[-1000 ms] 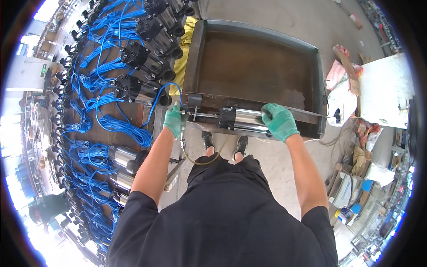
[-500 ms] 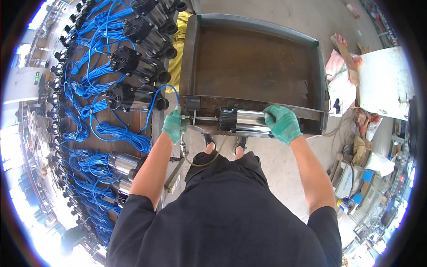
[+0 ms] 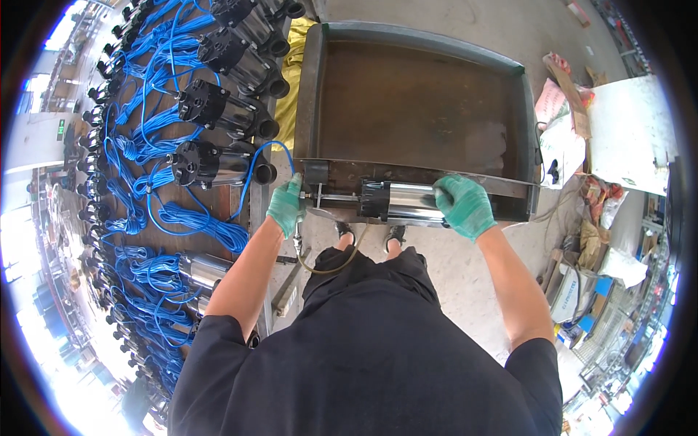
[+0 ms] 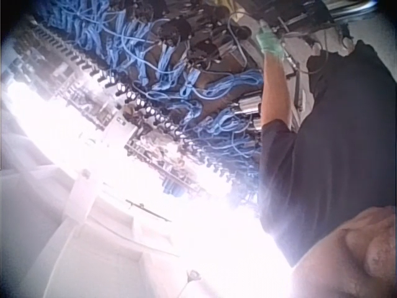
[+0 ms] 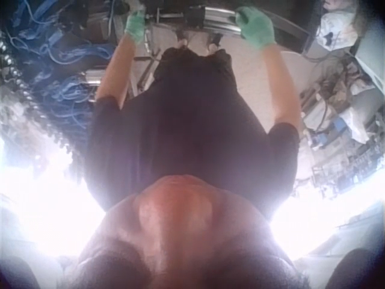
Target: The person submerges a water pump into a tank of water to check for leaks and then places it on a shelf alongside other pumps.
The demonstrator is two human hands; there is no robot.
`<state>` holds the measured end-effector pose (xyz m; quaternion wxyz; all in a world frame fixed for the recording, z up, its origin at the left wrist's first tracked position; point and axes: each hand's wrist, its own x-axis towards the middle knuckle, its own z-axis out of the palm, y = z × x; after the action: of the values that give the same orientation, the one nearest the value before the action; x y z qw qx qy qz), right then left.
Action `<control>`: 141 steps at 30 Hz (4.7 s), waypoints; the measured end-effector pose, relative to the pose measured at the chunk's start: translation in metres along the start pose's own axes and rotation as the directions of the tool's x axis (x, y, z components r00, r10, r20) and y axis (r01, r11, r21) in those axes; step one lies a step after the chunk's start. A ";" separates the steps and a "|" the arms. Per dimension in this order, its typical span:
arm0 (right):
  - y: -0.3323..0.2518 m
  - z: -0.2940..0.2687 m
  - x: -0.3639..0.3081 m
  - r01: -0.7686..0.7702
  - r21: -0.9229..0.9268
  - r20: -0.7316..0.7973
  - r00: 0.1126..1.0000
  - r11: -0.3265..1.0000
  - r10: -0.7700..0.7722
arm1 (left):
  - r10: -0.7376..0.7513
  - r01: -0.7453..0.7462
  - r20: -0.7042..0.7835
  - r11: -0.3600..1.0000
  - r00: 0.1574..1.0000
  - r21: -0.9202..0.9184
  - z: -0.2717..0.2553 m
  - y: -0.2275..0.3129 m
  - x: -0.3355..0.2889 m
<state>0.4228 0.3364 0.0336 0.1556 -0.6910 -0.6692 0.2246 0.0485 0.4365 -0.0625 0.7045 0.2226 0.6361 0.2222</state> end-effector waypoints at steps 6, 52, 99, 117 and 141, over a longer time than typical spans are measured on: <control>-0.001 0.004 0.000 0.016 0.027 -0.021 1.000 1.000 -0.015 | 0.018 -0.017 -0.016 0.999 1.000 0.051 0.001 -0.004 0.001; 0.123 -0.190 -0.290 -0.714 -0.357 -0.408 0.699 0.602 0.588 | 0.222 -0.355 0.538 0.922 0.813 0.156 0.187 -0.005 -0.112; 0.070 -0.117 -0.018 -0.238 0.370 0.128 0.971 0.898 0.204 | 0.225 -0.425 0.443 -0.127 0.868 0.896 -0.039 0.071 -0.121; 0.086 -0.038 0.134 -0.251 -0.486 0.187 0.906 0.837 0.380 | 0.574 -0.433 0.464 -0.201 0.675 0.879 0.124 0.056 0.052; 0.104 0.012 0.127 -0.300 -0.303 0.132 0.927 0.905 0.351 | 0.270 -0.058 0.040 0.059 0.962 0.997 0.147 0.080 0.053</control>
<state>0.5061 0.4564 -0.0435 -0.0448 -0.7846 -0.5802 0.2140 0.1972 0.5281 -0.0435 0.2841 0.6923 0.6406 -0.1721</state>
